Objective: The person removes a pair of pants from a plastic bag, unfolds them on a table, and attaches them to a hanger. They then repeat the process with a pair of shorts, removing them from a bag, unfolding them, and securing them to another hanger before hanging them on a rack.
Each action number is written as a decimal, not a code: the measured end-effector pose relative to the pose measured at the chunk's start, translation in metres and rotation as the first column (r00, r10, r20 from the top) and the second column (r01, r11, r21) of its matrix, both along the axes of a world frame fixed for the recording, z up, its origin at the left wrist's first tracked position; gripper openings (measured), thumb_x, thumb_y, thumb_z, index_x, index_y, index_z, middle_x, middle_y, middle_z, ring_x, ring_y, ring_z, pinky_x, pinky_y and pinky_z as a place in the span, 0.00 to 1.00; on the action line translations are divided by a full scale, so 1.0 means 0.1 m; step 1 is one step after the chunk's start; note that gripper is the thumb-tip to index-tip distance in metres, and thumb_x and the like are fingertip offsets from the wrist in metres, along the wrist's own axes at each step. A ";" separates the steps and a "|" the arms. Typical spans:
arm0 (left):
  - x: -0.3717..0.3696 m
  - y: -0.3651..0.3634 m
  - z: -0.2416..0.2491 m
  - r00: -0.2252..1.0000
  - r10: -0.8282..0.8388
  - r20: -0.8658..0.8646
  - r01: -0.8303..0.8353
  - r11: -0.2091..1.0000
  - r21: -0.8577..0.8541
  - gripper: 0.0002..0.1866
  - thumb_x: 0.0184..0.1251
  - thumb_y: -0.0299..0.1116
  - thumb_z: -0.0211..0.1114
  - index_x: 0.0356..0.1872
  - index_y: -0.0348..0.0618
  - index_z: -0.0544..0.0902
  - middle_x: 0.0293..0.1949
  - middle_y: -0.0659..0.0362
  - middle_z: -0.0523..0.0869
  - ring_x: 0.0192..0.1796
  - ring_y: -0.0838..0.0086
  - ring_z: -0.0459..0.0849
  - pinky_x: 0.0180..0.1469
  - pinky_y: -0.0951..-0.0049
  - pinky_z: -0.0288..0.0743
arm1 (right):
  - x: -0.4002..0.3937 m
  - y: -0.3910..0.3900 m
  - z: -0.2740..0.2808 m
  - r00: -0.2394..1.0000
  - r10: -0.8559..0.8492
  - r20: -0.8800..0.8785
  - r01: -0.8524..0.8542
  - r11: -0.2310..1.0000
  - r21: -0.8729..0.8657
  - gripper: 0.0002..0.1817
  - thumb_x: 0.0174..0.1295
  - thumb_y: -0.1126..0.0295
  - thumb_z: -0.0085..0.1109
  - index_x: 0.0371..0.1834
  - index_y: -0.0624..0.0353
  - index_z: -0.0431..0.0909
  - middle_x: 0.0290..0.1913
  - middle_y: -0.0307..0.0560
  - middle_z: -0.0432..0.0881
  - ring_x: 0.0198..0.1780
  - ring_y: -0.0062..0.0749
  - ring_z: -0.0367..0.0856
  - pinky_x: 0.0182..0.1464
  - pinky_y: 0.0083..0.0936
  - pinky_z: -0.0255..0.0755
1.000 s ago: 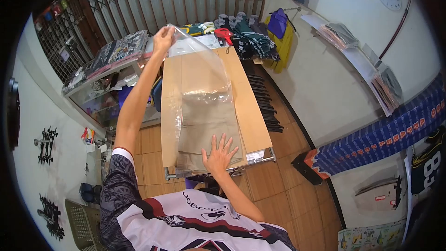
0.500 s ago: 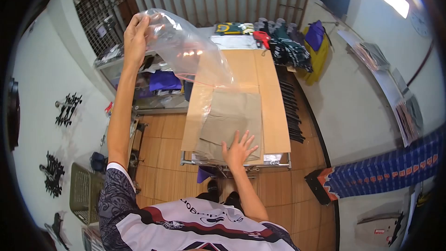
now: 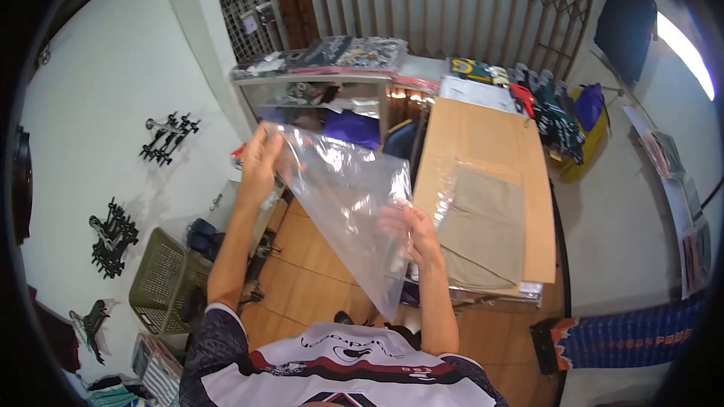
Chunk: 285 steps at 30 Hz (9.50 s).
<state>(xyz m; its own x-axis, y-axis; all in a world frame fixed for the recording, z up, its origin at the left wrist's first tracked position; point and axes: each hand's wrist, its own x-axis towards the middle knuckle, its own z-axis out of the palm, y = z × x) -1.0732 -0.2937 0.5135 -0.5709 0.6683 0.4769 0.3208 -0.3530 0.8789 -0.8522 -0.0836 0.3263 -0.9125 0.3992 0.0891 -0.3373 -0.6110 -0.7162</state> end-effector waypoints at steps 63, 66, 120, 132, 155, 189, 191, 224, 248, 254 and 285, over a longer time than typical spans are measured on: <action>-5.43 5.81 -1.23 0.653 -0.735 0.181 0.754 0.607 -0.252 0.11 0.80 0.35 0.62 0.48 0.36 0.82 0.43 0.57 0.90 0.38 0.77 0.91 0.34 0.80 0.81 | -4.05 3.42 0.69 -0.372 -0.887 -0.276 0.445 -0.431 0.785 0.08 0.74 0.68 0.65 0.40 0.61 0.87 0.27 0.31 0.79 0.28 0.10 0.71 0.30 0.11 0.61; -5.48 6.37 -1.26 0.657 -0.736 0.163 0.748 0.612 -0.257 0.11 0.80 0.36 0.62 0.49 0.36 0.82 0.44 0.56 0.90 0.39 0.76 0.91 0.36 0.79 0.83 | -4.09 3.91 0.68 -0.366 -0.886 -0.283 0.461 -0.437 0.772 0.08 0.74 0.69 0.65 0.41 0.62 0.87 0.27 0.31 0.79 0.28 0.10 0.72 0.31 0.12 0.63; -6.12 9.38 -2.34 0.396 -0.891 -0.221 0.040 0.257 -0.966 0.30 0.67 0.40 0.67 0.64 0.30 0.73 0.61 0.35 0.78 0.64 0.46 0.80 0.66 0.54 0.75 | -6.57 7.33 -1.82 0.305 -0.920 0.248 0.268 0.333 0.904 0.29 0.66 0.75 0.62 0.71 0.58 0.70 0.76 0.72 0.63 0.77 0.75 0.58 0.77 0.59 0.55; -5.54 8.86 -3.64 0.405 -0.889 -0.213 -0.535 -0.042 -0.844 0.61 0.52 0.45 0.82 0.82 0.39 0.52 0.82 0.38 0.51 0.71 0.20 0.64 0.58 0.21 0.73 | -6.31 7.10 -1.68 0.305 -0.944 0.123 0.234 0.200 0.952 0.30 0.63 0.77 0.61 0.71 0.60 0.70 0.76 0.74 0.63 0.76 0.77 0.59 0.77 0.61 0.50; -5.46 8.73 -3.63 -0.065 -0.987 0.147 -0.414 -0.107 -0.904 0.64 0.68 0.63 0.62 0.80 0.33 0.26 0.79 0.32 0.55 0.78 0.44 0.64 0.81 0.40 0.41 | -6.08 6.58 -1.75 0.079 -0.930 0.358 -0.041 0.356 0.934 0.42 0.59 0.58 0.71 0.74 0.68 0.66 0.69 0.84 0.66 0.68 0.78 0.68 0.70 0.54 0.66; -4.16 3.33 -3.06 -0.050 -0.999 0.004 0.446 -0.026 -0.895 0.38 0.72 0.50 0.66 0.72 0.28 0.70 0.66 0.34 0.78 0.70 0.45 0.77 0.73 0.56 0.69 | -3.31 -1.04 -3.80 -0.275 -0.221 0.936 0.961 -0.044 0.273 0.13 0.70 0.69 0.53 0.55 0.59 0.79 0.43 0.50 0.86 0.35 0.38 0.89 0.28 0.30 0.79; -3.82 3.20 -3.10 -0.128 -0.992 -0.020 0.471 -0.042 -0.881 0.38 0.72 0.50 0.66 0.71 0.28 0.70 0.66 0.33 0.78 0.70 0.44 0.76 0.73 0.56 0.69 | -3.23 -1.51 -3.59 -0.279 -0.197 0.940 0.958 -0.126 0.258 0.14 0.71 0.70 0.52 0.56 0.60 0.78 0.46 0.53 0.87 0.38 0.40 0.90 0.32 0.33 0.81; 1.67 2.29 -2.86 0.295 -0.827 -0.478 0.465 0.562 -0.684 0.46 0.73 0.57 0.62 0.80 0.36 0.57 0.75 0.19 0.50 0.77 0.18 0.45 0.77 0.29 0.42 | 0.50 -3.82 -2.36 -0.626 -0.351 0.696 0.777 -0.203 0.596 0.21 0.70 0.64 0.63 0.61 0.66 0.79 0.48 0.56 0.88 0.46 0.34 0.89 0.42 0.29 0.81; 2.53 2.24 -2.61 0.479 -0.726 -0.493 0.072 0.592 -0.802 0.52 0.68 0.68 0.60 0.77 0.32 0.58 0.74 0.15 0.43 0.79 0.20 0.37 0.70 0.15 0.31 | 2.48 0.86 -0.58 0.109 -0.942 0.316 0.501 0.327 0.801 0.17 0.72 0.70 0.61 0.60 0.67 0.79 0.52 0.59 0.88 0.53 0.40 0.89 0.56 0.34 0.82; 2.90 2.49 -2.63 0.695 -0.537 -0.477 -0.064 0.616 -0.786 0.45 0.68 0.64 0.63 0.68 0.32 0.65 0.73 0.18 0.48 0.78 0.21 0.43 0.70 0.15 0.35 | 2.39 1.77 -0.56 0.364 -0.901 0.235 0.323 0.359 0.876 0.17 0.68 0.72 0.63 0.59 0.66 0.80 0.49 0.59 0.88 0.51 0.44 0.89 0.55 0.33 0.82; 2.20 3.46 -2.96 0.820 -0.022 -0.572 -0.456 0.580 -0.675 0.38 0.69 0.51 0.65 0.69 0.31 0.69 0.74 0.19 0.55 0.77 0.26 0.53 0.76 0.34 0.50 | 1.85 2.77 -1.14 0.415 -0.909 0.040 -0.328 -0.109 0.938 0.37 0.71 0.48 0.56 0.80 0.51 0.64 0.81 0.69 0.56 0.81 0.69 0.51 0.79 0.59 0.46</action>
